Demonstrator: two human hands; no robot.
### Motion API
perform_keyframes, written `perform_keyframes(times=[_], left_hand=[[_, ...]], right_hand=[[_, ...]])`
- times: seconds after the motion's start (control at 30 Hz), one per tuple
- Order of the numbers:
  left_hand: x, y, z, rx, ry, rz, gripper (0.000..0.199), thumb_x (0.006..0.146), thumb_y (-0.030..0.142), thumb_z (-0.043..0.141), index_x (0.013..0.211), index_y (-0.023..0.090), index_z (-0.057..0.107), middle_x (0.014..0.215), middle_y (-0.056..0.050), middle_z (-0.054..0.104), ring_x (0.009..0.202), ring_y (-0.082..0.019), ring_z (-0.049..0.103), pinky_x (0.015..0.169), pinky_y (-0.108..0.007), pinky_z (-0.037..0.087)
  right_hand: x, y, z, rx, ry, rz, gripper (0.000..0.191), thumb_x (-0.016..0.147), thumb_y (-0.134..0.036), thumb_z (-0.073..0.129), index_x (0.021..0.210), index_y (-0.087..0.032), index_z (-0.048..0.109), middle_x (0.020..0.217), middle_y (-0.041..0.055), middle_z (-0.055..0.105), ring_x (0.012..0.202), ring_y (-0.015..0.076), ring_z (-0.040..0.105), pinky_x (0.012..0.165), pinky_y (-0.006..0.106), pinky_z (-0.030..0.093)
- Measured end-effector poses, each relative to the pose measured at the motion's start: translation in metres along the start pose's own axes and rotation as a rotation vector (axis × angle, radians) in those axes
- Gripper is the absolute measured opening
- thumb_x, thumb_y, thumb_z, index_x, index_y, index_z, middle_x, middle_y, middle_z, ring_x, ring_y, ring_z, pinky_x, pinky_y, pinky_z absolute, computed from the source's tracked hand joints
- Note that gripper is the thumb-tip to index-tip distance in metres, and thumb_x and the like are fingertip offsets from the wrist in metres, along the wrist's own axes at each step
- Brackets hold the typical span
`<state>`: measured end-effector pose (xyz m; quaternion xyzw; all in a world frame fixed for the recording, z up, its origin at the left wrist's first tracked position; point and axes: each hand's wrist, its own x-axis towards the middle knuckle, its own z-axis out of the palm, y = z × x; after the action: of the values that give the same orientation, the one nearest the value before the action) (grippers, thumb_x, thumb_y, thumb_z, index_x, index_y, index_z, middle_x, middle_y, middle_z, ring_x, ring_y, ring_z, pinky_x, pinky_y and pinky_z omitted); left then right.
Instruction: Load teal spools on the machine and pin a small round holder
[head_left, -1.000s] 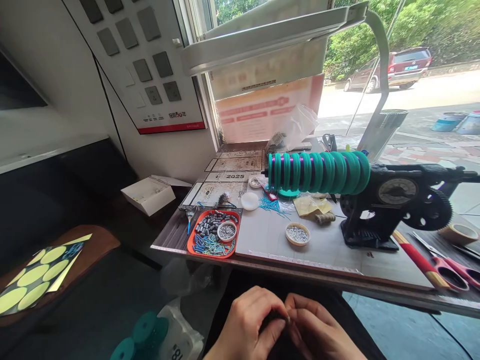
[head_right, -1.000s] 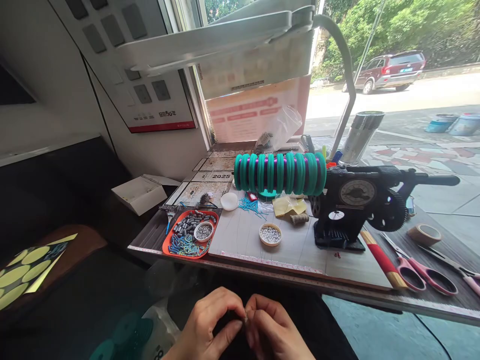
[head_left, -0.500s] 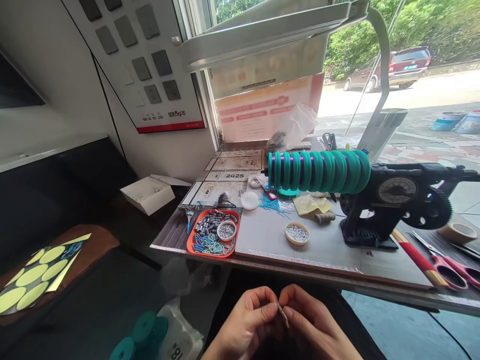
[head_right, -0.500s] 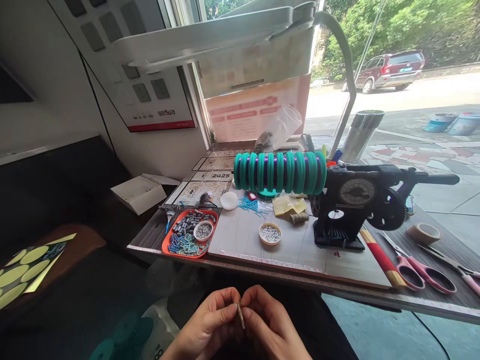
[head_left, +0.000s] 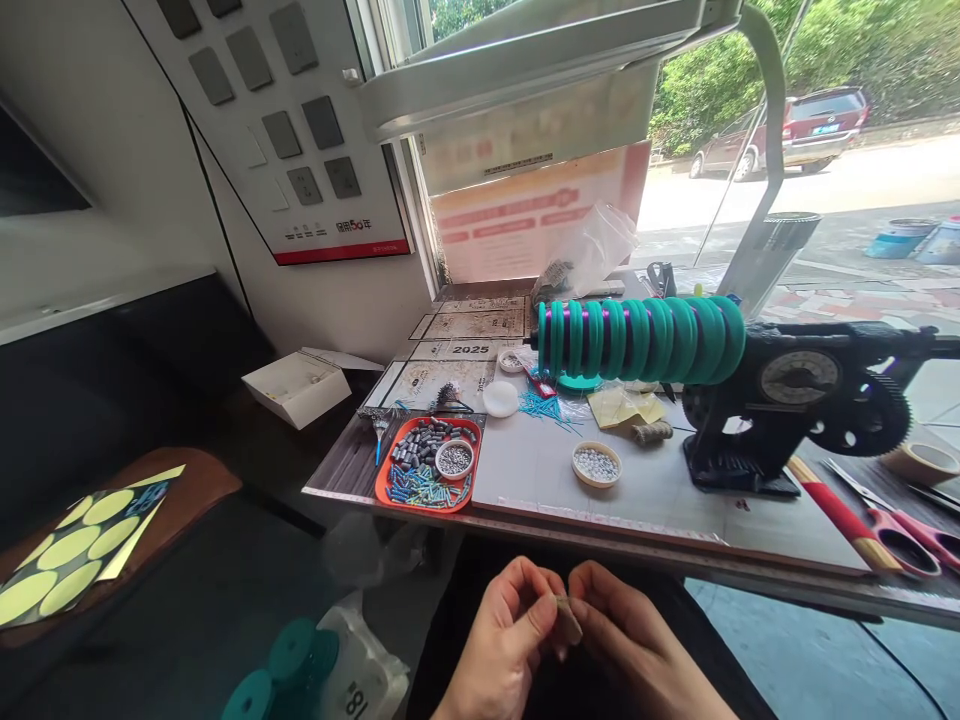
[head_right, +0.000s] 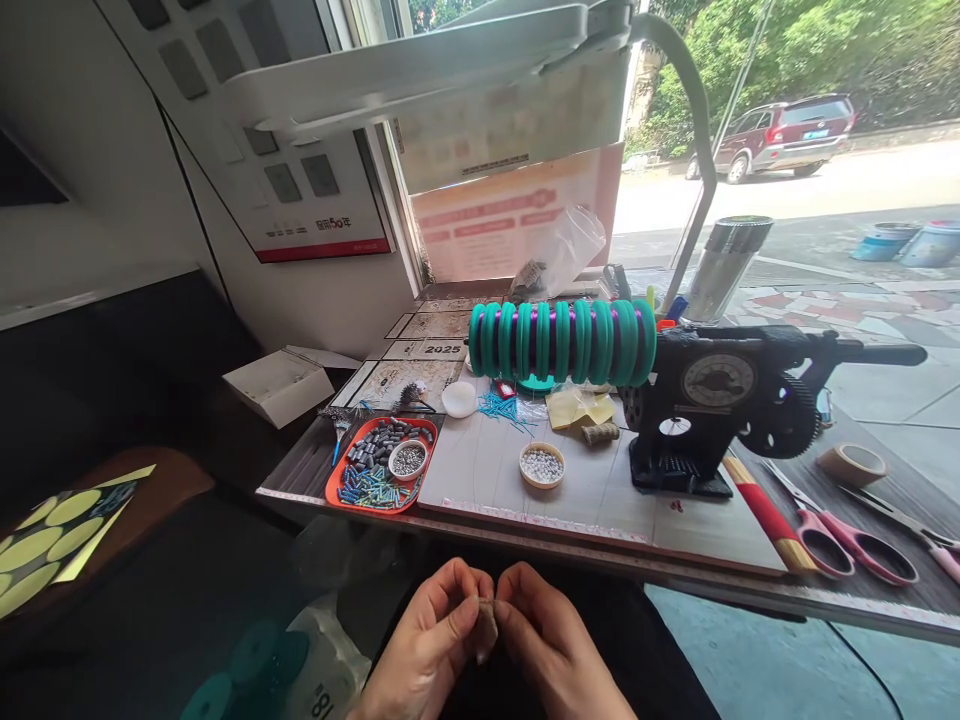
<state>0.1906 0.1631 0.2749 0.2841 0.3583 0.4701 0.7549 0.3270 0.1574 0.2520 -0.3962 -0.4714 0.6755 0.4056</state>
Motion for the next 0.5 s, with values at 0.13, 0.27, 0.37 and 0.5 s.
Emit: perform_keyframes(times=[0.13, 0.27, 0.37, 0.5], left_hand=[[0.002, -0.006, 0.001, -0.035, 0.037, -0.022, 0.039, 0.065, 0.038, 0.078, 0.064, 0.016, 0.046, 0.059, 0.004, 0.05, 0.05, -0.006, 0.039, 0.048, -0.018, 0.03], [0.004, -0.012, -0.002, -0.124, 0.057, 0.009, 0.039, 0.065, 0.035, 0.078, 0.063, 0.015, 0.045, 0.057, 0.004, 0.05, 0.049, -0.005, 0.039, 0.047, -0.016, 0.027], [0.003, -0.014, -0.004, -0.233, 0.054, 0.017, 0.034, 0.065, 0.025, 0.079, 0.062, 0.015, 0.047, 0.055, 0.004, 0.051, 0.049, -0.004, 0.042, 0.049, -0.015, 0.03], [-0.002, -0.014, -0.007, -0.323, 0.066, -0.019, 0.024, 0.061, 0.018, 0.081, 0.066, 0.017, 0.057, 0.06, 0.003, 0.056, 0.053, -0.006, 0.049, 0.055, -0.017, 0.035]], right_hand=[[0.0, 0.001, 0.002, 0.045, 0.041, 0.037, 0.045, 0.077, -0.062, 0.056, 0.07, -0.02, 0.042, 0.059, -0.0071, 0.036, 0.052, 0.0082, 0.026, 0.046, 0.022, 0.02], [-0.001, -0.002, 0.008, 0.113, 0.11, 0.033, 0.044, 0.077, -0.059, 0.059, 0.068, -0.02, 0.042, 0.057, -0.0084, 0.033, 0.051, 0.0068, 0.024, 0.046, 0.022, 0.018], [-0.001, -0.006, 0.013, 0.138, 0.073, 0.078, 0.047, 0.075, -0.062, 0.061, 0.069, -0.02, 0.04, 0.056, -0.0092, 0.031, 0.049, 0.0058, 0.023, 0.045, 0.021, 0.015], [0.001, -0.009, 0.015, 0.141, 0.006, 0.077, 0.051, 0.072, -0.065, 0.061, 0.068, -0.02, 0.039, 0.055, -0.0094, 0.031, 0.048, 0.0052, 0.024, 0.043, 0.02, 0.015]])
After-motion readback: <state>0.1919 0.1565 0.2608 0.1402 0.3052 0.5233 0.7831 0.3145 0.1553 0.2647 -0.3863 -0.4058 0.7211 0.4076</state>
